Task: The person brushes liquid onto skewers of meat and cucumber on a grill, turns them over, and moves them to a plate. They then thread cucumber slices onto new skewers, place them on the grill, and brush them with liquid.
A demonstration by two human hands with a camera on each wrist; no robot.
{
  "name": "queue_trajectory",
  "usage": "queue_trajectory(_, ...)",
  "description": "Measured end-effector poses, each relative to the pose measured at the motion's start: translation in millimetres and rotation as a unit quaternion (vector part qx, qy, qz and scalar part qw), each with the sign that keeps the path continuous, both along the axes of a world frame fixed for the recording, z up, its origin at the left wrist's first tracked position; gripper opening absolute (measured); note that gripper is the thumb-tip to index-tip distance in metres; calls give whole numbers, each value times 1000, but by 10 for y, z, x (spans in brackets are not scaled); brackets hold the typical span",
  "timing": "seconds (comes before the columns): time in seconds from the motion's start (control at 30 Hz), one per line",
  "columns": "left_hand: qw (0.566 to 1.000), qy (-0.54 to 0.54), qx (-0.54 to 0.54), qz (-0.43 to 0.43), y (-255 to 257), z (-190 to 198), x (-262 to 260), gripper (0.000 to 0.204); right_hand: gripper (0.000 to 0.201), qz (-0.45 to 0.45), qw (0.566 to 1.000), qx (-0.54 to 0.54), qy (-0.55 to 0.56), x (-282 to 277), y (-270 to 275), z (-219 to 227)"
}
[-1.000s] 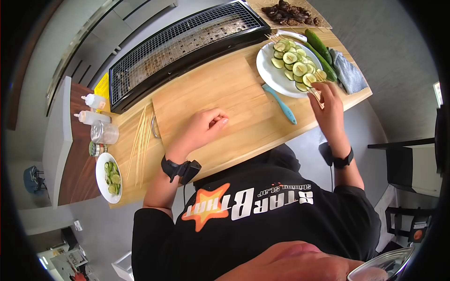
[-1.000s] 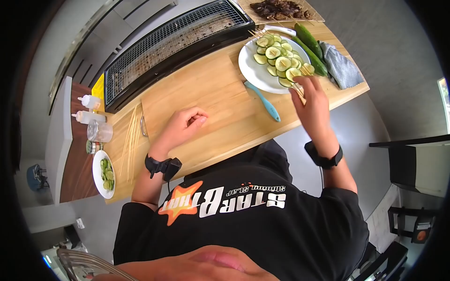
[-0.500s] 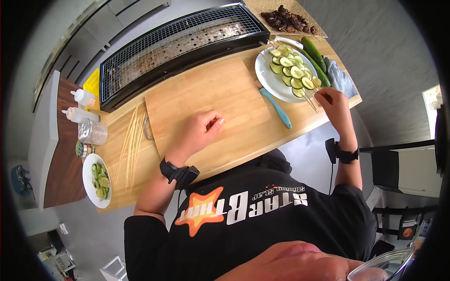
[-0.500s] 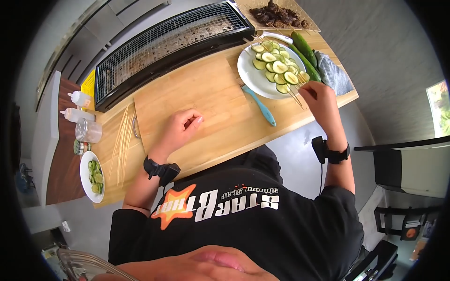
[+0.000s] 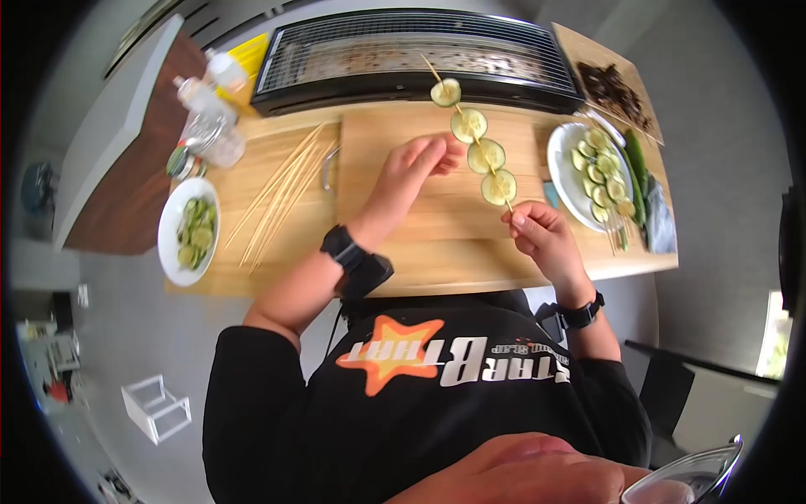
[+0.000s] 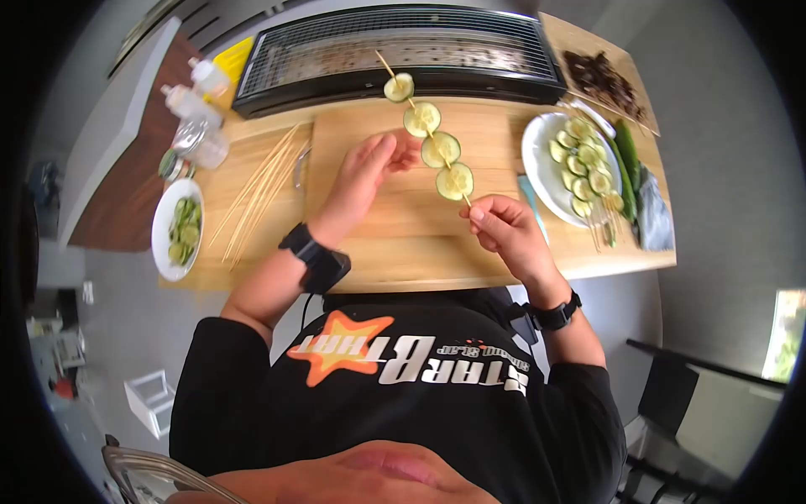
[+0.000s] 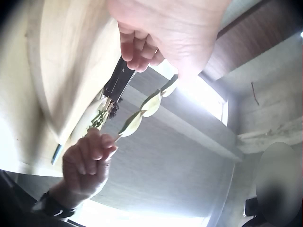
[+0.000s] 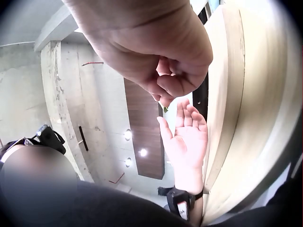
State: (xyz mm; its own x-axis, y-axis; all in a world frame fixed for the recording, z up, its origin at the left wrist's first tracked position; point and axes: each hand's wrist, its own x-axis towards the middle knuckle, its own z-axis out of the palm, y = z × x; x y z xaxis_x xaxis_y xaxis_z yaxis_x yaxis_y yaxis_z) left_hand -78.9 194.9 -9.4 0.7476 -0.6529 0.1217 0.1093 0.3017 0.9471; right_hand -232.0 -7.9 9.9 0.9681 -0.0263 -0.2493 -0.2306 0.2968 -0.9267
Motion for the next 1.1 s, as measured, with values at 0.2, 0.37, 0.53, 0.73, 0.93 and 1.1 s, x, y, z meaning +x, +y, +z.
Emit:
queue_trajectory(0.2, 988, 125, -75, 54, 125, -21, 274, 36, 17, 49, 997, -42, 39, 10, 178, -73)
queue_trajectory(0.37, 988, 127, -64, 54, 160, -38, 323, 34, 16, 47, 995, -74, 37, -22, 203, -209)
queue_trajectory(0.53, 987, 128, -95, -11, 130, -15, 294, 36, 15, 26, 997, -67, 27, -55, 249, -270)
queue_trajectory(0.73, 986, 105, 9, -130, 96, 0, 172, 35, 16, 22, 998, -58, 14, -62, 269, -305)
queue_trajectory(0.93, 986, 120, -4, -114, 92, 11, 160, 31, 16, 27, 999, -46, 8, -89, 270, -326)
queue_trajectory(1.1, 985, 131, -18, -109, 106, 15, 170, 30, 13, 37, 997, -64, 2, -90, 268, -326)
